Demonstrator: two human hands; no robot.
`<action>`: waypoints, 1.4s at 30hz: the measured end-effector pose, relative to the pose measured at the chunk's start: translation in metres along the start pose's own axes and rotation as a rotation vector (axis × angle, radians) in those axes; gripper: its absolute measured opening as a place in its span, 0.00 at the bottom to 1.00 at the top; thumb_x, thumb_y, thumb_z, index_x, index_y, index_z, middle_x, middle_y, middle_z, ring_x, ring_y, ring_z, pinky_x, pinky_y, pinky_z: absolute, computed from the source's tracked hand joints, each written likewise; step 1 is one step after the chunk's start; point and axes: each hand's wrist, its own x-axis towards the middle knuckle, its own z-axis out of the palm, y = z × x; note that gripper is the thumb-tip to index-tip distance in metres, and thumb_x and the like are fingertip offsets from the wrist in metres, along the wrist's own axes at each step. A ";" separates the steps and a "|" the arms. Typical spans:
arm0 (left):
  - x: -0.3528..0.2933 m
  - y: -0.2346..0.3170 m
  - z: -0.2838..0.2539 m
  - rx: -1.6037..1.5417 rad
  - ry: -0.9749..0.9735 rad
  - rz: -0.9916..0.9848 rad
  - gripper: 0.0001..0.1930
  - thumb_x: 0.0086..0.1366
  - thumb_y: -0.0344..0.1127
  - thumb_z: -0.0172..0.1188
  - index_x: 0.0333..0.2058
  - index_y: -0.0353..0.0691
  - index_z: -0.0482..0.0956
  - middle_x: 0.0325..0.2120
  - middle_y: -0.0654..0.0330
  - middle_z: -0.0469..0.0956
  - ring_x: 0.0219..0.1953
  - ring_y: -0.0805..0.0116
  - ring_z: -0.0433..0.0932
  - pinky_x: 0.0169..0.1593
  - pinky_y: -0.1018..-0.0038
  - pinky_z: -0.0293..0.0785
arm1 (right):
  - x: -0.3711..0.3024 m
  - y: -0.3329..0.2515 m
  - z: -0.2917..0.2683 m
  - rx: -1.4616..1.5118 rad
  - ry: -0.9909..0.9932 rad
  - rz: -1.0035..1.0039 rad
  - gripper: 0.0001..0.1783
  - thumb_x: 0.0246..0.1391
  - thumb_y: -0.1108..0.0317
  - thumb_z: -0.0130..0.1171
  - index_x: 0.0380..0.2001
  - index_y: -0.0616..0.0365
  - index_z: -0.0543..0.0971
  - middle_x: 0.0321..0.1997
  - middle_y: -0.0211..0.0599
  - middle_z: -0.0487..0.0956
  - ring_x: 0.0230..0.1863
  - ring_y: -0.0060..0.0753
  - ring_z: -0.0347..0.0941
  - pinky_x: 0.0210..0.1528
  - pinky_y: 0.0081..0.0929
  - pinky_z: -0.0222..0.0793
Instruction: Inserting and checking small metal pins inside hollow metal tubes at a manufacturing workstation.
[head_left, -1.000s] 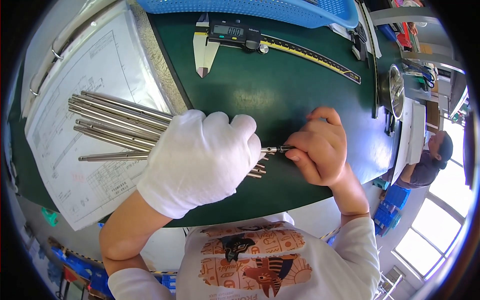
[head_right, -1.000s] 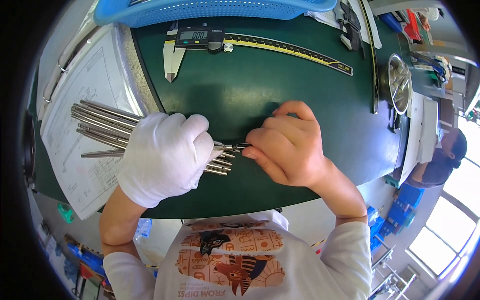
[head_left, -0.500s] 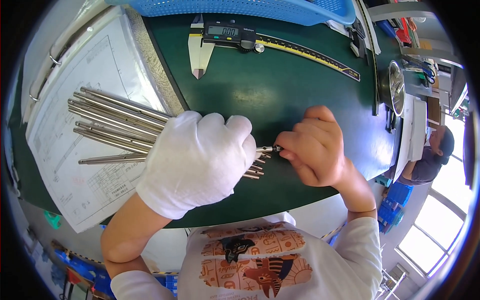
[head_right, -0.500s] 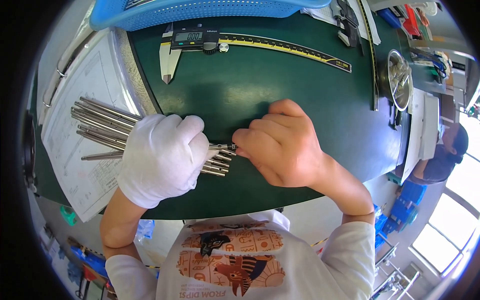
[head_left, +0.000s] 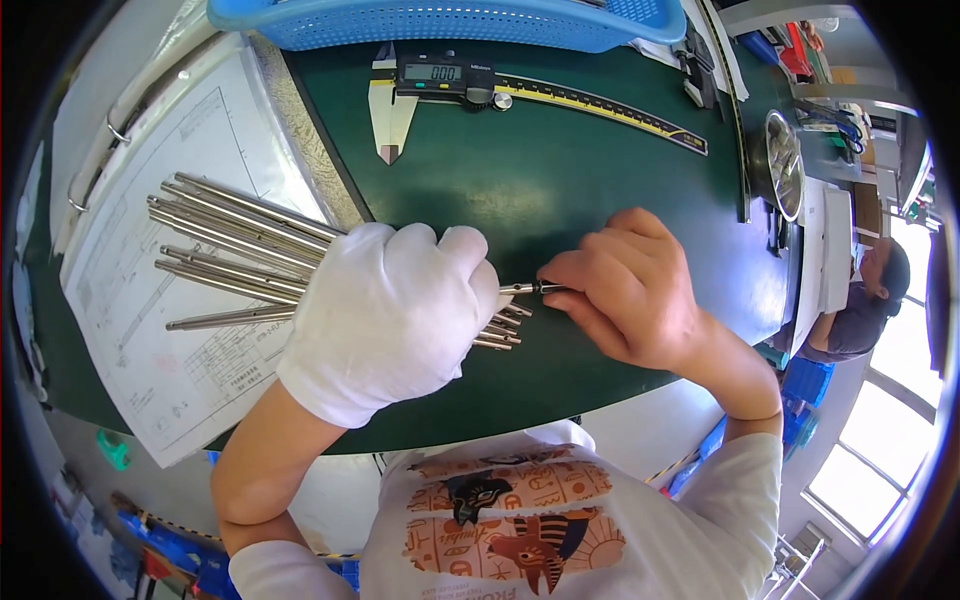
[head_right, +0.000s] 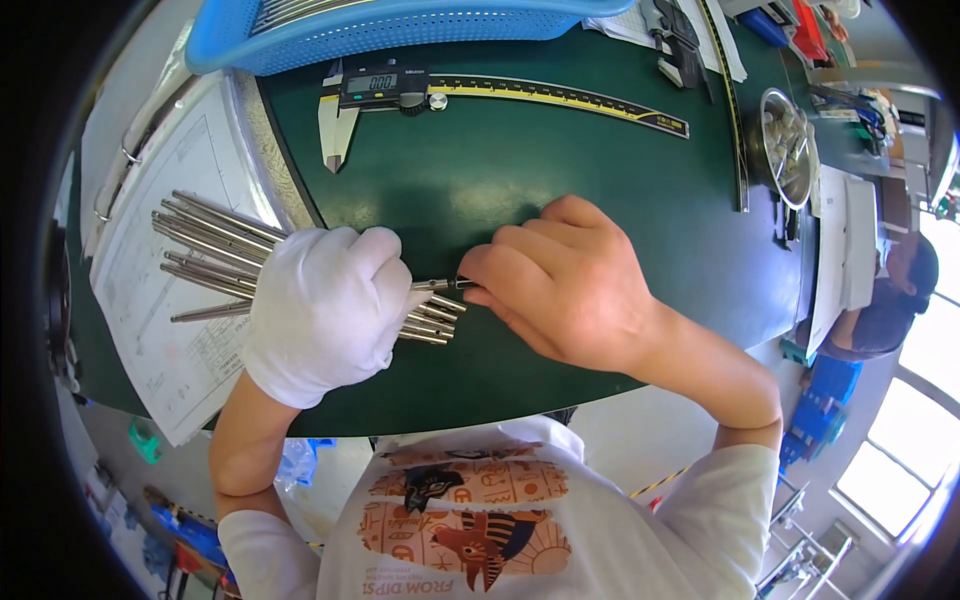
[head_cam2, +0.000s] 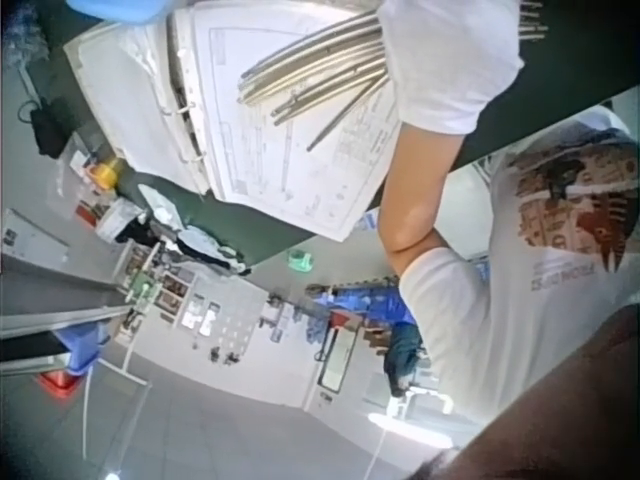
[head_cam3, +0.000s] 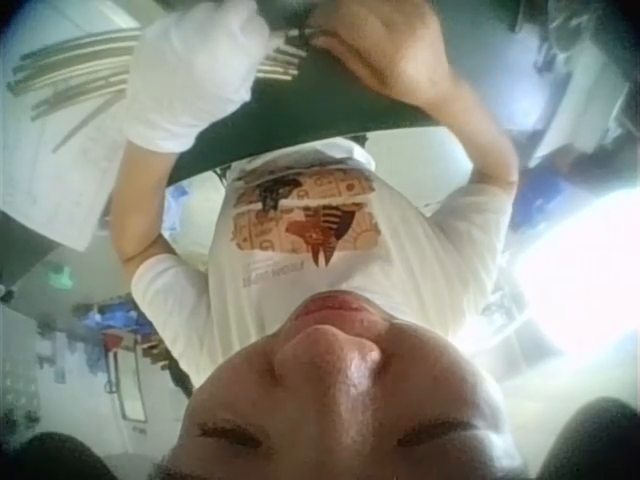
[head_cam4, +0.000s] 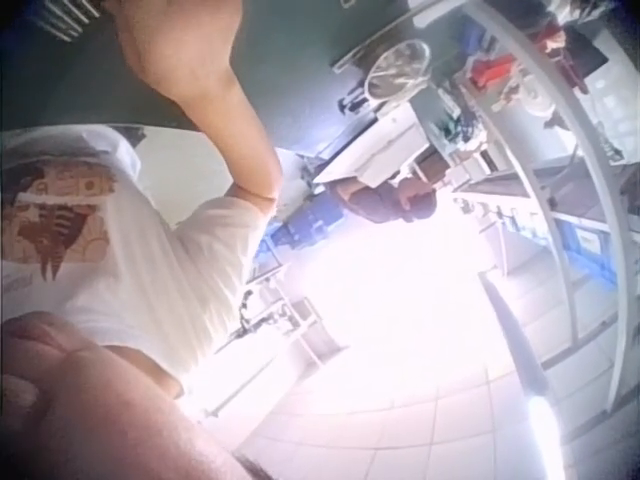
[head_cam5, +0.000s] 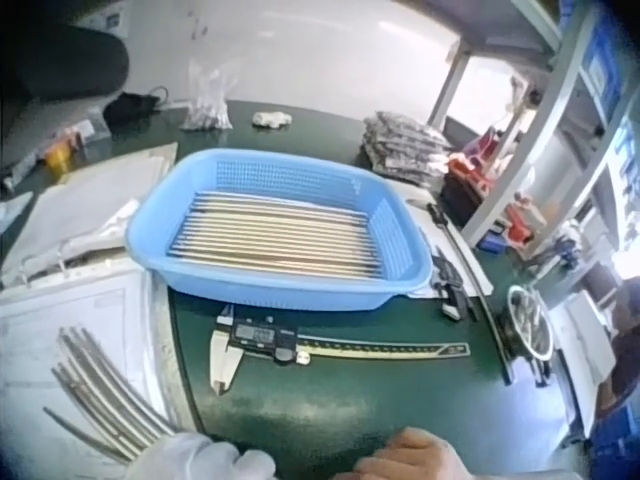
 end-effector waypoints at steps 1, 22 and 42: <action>0.000 0.000 0.000 0.003 -0.011 -0.006 0.08 0.42 0.35 0.62 0.17 0.41 0.72 0.24 0.62 0.68 0.21 0.61 0.70 0.24 0.65 0.66 | -0.002 0.002 0.002 0.000 -0.001 -0.001 0.04 0.51 0.69 0.58 0.30 0.57 0.75 0.18 0.34 0.70 0.18 0.40 0.65 0.26 0.29 0.62; 0.004 -0.002 0.000 -0.028 0.084 0.050 0.09 0.48 0.31 0.60 0.18 0.42 0.66 0.11 0.62 0.61 0.13 0.61 0.67 0.20 0.68 0.65 | 0.002 0.006 0.009 0.339 -0.016 0.097 0.08 0.47 0.65 0.62 0.29 0.57 0.76 0.22 0.31 0.75 0.18 0.38 0.67 0.26 0.27 0.62; 0.002 -0.002 -0.002 0.065 0.023 0.072 0.07 0.47 0.34 0.60 0.17 0.43 0.70 0.18 0.63 0.64 0.18 0.63 0.68 0.22 0.68 0.66 | 0.020 0.008 -0.013 1.080 -0.473 0.849 0.07 0.53 0.67 0.57 0.31 0.59 0.78 0.24 0.31 0.75 0.22 0.36 0.68 0.27 0.26 0.65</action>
